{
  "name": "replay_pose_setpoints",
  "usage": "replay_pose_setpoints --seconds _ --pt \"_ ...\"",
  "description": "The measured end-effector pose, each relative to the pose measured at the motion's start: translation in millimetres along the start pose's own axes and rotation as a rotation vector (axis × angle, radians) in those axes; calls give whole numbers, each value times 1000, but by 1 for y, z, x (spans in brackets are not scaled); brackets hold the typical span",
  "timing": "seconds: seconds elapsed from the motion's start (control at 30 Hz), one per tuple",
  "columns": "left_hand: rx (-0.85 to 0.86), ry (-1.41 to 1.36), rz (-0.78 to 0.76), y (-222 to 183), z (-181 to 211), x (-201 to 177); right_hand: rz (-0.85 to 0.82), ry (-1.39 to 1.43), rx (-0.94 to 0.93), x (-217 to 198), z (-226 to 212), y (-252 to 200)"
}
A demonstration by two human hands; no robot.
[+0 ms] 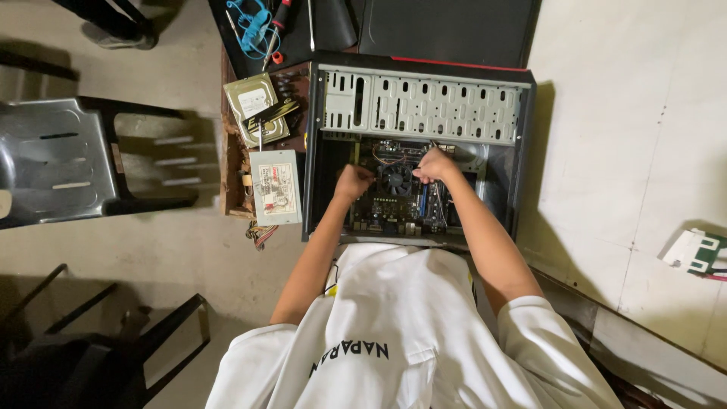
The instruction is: The person manipulates internal components including a CPU fan, memory modules, and a power supply unit inside a desktop computer case using a screwdriver.
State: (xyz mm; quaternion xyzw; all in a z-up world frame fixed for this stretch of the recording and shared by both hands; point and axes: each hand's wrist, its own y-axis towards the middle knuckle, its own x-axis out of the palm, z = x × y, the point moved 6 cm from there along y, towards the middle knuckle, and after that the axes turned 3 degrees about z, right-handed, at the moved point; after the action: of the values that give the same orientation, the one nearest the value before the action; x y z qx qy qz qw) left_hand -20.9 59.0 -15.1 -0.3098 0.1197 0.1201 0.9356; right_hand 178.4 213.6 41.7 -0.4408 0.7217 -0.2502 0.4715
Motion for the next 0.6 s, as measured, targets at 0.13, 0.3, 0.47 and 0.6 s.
replay_pose_setpoints --seconds 0.13,0.3,0.47,0.6 --pt "-26 -33 -27 -12 18 -7 113 13 -60 -4 -7 -29" --pt "-25 9 25 -9 13 -3 266 527 -76 5 1 -51" --pt "61 62 135 -14 25 -14 354 445 -79 9 11 -41" --pt "280 142 269 -45 87 -52 391 352 -72 17 17 -40"
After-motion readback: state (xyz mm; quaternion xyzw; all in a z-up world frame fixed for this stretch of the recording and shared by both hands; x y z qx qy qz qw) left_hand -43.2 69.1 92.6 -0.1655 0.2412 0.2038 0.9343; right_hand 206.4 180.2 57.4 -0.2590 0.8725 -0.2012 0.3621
